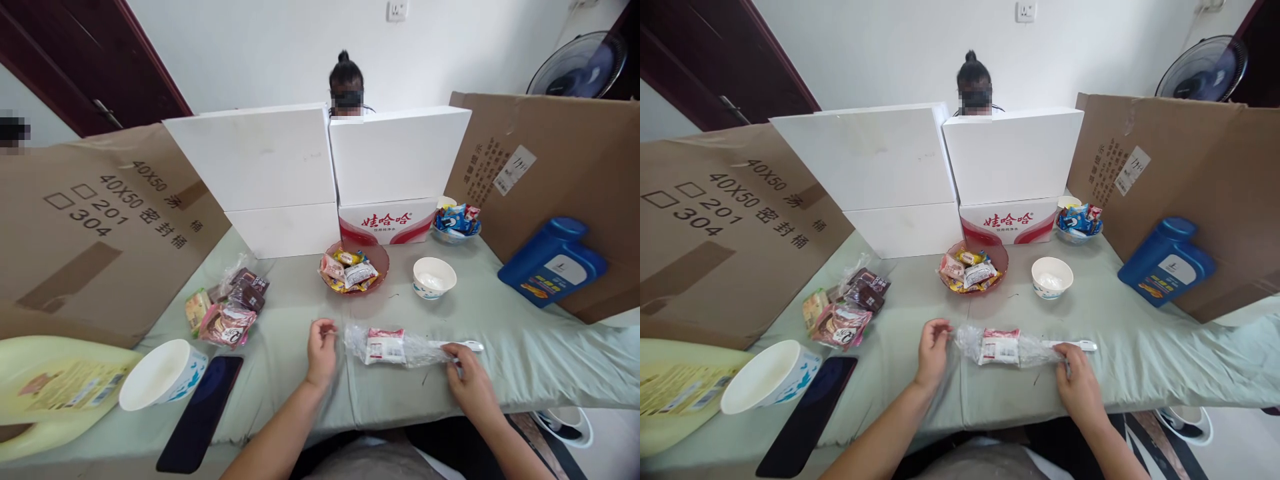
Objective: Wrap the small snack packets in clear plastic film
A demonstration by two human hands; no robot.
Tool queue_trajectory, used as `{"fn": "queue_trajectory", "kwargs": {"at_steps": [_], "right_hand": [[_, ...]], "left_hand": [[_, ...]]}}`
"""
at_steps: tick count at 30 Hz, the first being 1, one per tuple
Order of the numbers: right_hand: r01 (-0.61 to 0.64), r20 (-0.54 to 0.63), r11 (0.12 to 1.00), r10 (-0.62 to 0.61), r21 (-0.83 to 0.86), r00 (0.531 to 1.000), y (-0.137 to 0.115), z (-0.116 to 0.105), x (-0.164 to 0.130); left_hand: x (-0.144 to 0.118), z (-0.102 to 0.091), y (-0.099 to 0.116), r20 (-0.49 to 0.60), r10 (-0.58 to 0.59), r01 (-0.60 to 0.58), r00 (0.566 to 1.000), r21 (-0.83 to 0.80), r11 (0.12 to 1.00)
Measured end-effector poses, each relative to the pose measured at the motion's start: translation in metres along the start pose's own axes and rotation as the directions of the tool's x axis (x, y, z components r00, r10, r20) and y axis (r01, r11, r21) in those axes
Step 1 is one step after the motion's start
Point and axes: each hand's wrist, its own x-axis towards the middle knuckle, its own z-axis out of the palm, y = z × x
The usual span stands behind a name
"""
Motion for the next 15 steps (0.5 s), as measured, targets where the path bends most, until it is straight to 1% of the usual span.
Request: {"fn": "queue_trajectory", "kwargs": {"at_steps": [1, 2, 3, 4, 5, 6, 7, 8, 9, 11, 12, 15], "right_hand": [[0.038, -0.045, 0.999, -0.039, -0.023, 0.998, -0.002, -0.005, 0.001], [0.075, -0.082, 0.996, -0.078, -0.038, 0.994, -0.007, -0.01, 0.003], [0.114, -0.103, 0.993, -0.118, -0.038, 0.988, -0.013, -0.013, 0.005], [0.156, -0.1, 0.987, -0.158, -0.023, 0.982, -0.021, -0.015, 0.007], [0.202, -0.069, 0.979, -0.201, 0.004, 0.977, -0.03, -0.016, 0.009], [0.248, -0.015, 0.968, -0.247, 0.036, 0.969, -0.039, -0.014, 0.01], [0.29, 0.052, 0.955, -0.294, 0.064, 0.954, -0.048, -0.01, 0.012], [0.327, 0.123, 0.942, -0.335, 0.08, 0.934, -0.057, -0.005, 0.013], [0.354, 0.185, 0.932, -0.363, 0.079, 0.913, -0.064, 0.001, 0.014], [0.391, 0.256, 0.92, -0.387, 0.035, 0.886, -0.072, 0.012, 0.016], [0.406, 0.263, 0.914, -0.393, 0.007, 0.881, -0.073, 0.017, 0.016], [0.46, 0.23, 0.887, -0.439, -0.047, 0.869, -0.067, 0.026, 0.02]], "left_hand": [[0.0, -0.006, 0.002, -0.079, 0.006, -0.005, 0.997, 0.01, 1.0], [-0.001, -0.012, 0.006, -0.118, 0.064, -0.06, 0.991, 0.036, 0.998], [-0.002, -0.017, 0.011, -0.096, 0.167, -0.161, 0.981, 0.069, 0.985], [-0.004, -0.021, 0.017, -0.004, 0.289, -0.288, 0.957, 0.099, 0.953], [-0.007, -0.023, 0.023, 0.138, 0.398, -0.414, 0.907, 0.115, 0.903], [-0.01, -0.023, 0.029, 0.294, 0.464, -0.514, 0.836, 0.122, 0.849], [-0.012, -0.022, 0.033, 0.429, 0.477, -0.577, 0.767, 0.135, 0.806], [-0.015, -0.019, 0.036, 0.516, 0.447, -0.6, 0.731, 0.173, 0.781], [-0.017, -0.016, 0.037, 0.554, 0.394, -0.593, 0.733, 0.236, 0.77], [-0.02, -0.012, 0.035, 0.548, 0.29, -0.531, 0.785, 0.352, 0.771], [-0.02, -0.011, 0.033, 0.551, 0.251, -0.504, 0.796, 0.372, 0.779], [-0.014, -0.016, 0.028, 0.588, 0.176, -0.435, 0.789, 0.334, 0.836]]}}
